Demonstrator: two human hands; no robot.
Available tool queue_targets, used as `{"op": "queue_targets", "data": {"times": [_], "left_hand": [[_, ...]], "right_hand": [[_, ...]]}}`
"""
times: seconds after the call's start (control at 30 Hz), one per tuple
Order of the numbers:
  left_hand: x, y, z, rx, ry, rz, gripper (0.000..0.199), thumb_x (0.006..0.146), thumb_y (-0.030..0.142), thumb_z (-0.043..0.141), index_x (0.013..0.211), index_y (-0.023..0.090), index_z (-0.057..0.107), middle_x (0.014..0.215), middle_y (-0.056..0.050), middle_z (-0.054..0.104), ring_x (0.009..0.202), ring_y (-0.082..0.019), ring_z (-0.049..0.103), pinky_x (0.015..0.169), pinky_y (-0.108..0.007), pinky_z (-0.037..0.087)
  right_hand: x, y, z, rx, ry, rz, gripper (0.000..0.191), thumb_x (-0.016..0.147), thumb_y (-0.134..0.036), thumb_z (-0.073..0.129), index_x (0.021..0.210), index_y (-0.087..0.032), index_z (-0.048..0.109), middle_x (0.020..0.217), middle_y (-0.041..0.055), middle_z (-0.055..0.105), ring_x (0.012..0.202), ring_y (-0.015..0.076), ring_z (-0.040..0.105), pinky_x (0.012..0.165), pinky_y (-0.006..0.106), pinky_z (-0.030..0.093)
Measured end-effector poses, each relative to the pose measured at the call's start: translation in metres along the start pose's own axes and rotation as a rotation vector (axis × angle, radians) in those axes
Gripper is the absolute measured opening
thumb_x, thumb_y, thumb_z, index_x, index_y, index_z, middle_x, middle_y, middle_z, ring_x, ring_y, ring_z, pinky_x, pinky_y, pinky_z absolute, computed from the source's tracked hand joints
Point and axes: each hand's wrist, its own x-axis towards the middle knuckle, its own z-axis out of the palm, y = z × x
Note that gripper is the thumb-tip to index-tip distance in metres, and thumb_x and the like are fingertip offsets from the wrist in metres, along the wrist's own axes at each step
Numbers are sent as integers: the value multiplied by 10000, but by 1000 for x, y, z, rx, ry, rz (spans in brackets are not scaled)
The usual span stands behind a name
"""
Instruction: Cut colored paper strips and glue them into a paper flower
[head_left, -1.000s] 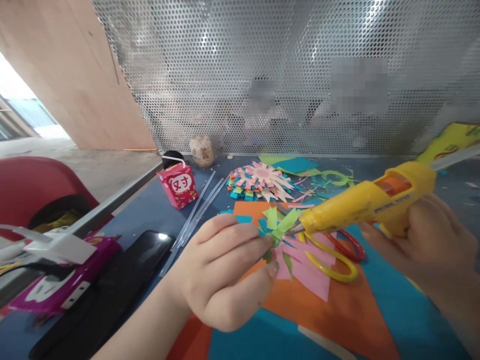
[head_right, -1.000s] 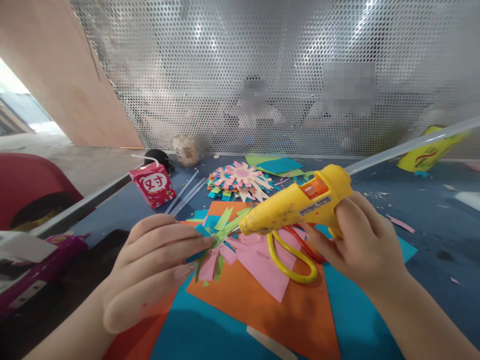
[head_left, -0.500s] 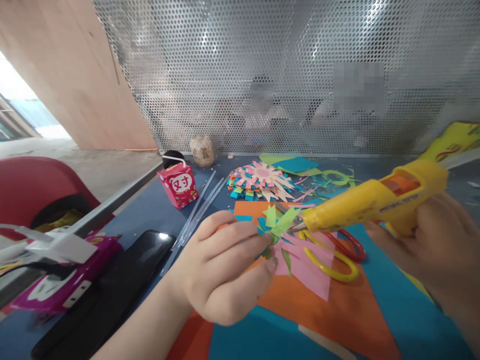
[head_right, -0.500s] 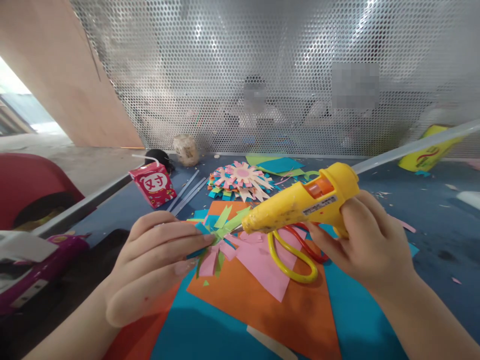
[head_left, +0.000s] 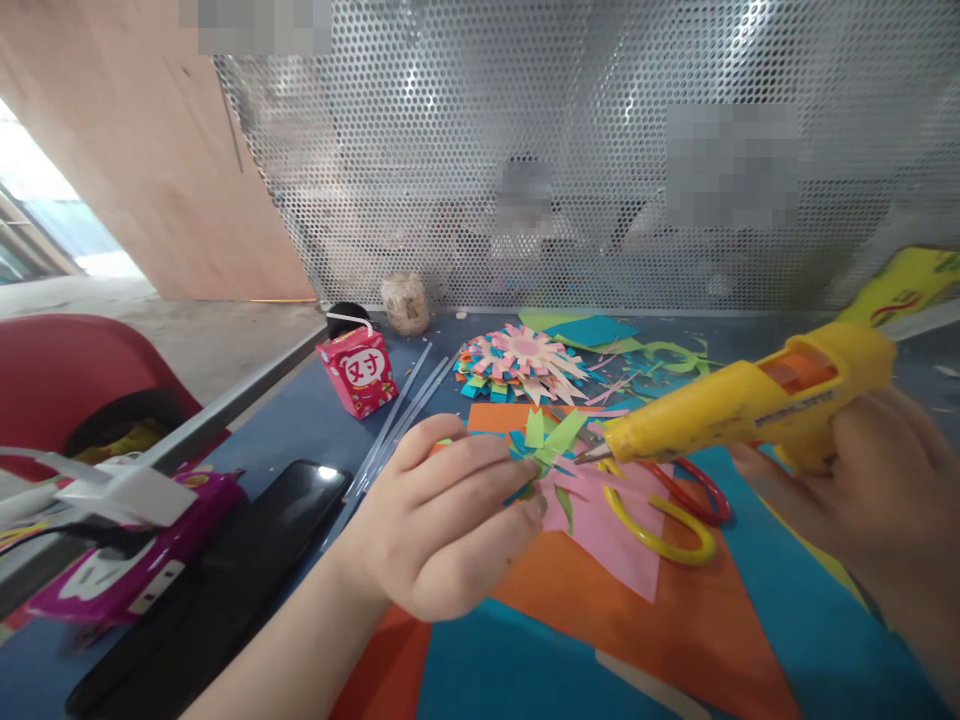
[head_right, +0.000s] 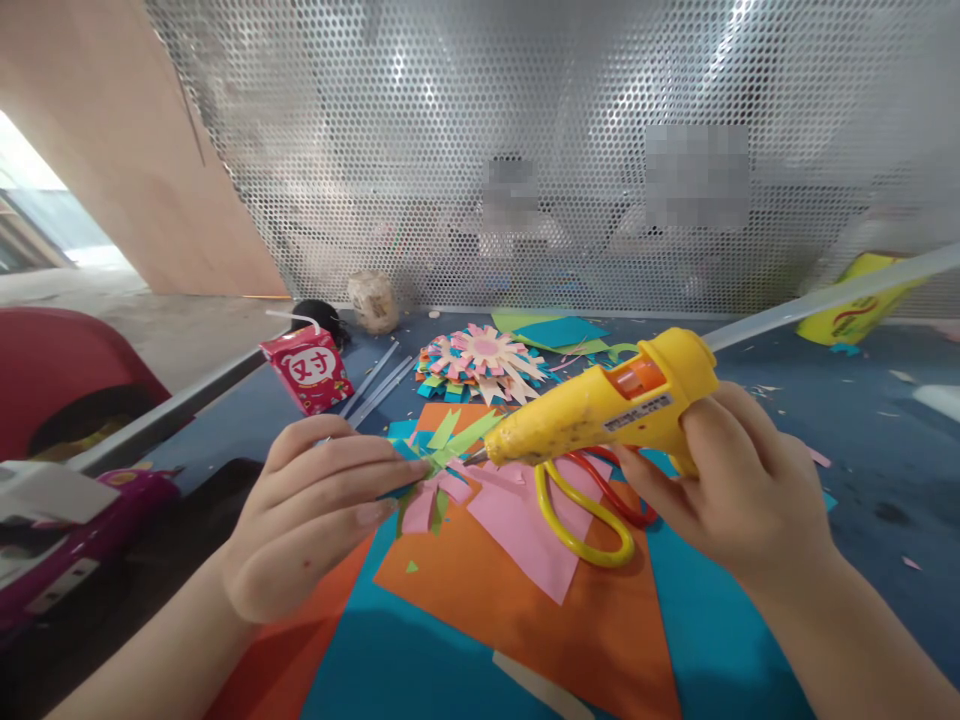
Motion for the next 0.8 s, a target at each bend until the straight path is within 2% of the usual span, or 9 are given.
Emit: {"op": "queue_targets", "data": {"times": [0.2,0.33,0.5,0.8], "left_hand": [[2,0,0,-10,-6,16,140,882,124,439,836,172,563,815,-55,740,809,-184,671,776,-378,465],[9,1,-5,-13,-84,37,150,877,108,447,816,156,574,806,-52,748,769,-186,689,744,-365,477],[11,2,-7,-39,-124,40,165,867,97,445,805,160,585,825,-56,750,771,-195,694,742,-369,485],[10,2,-5,-45,-110,32,151,859,97,466,799,143,598,814,-63,749,754,-208,695,730,-379,479]], "right_hand": [[3,-1,1,29,12,-59,270,798,-414,496,674,-260,312,582,-14,358,492,165,441,425,288,321],[4,-2,3,57,52,-137,309,821,-404,515,664,-254,294,591,-19,365,471,141,413,398,280,285],[3,-4,4,42,25,-140,303,845,-414,487,667,-250,305,614,-16,388,442,121,375,384,289,228],[4,-3,3,52,18,-143,283,841,-391,492,666,-256,315,625,-2,417,489,142,441,401,290,275]]}}
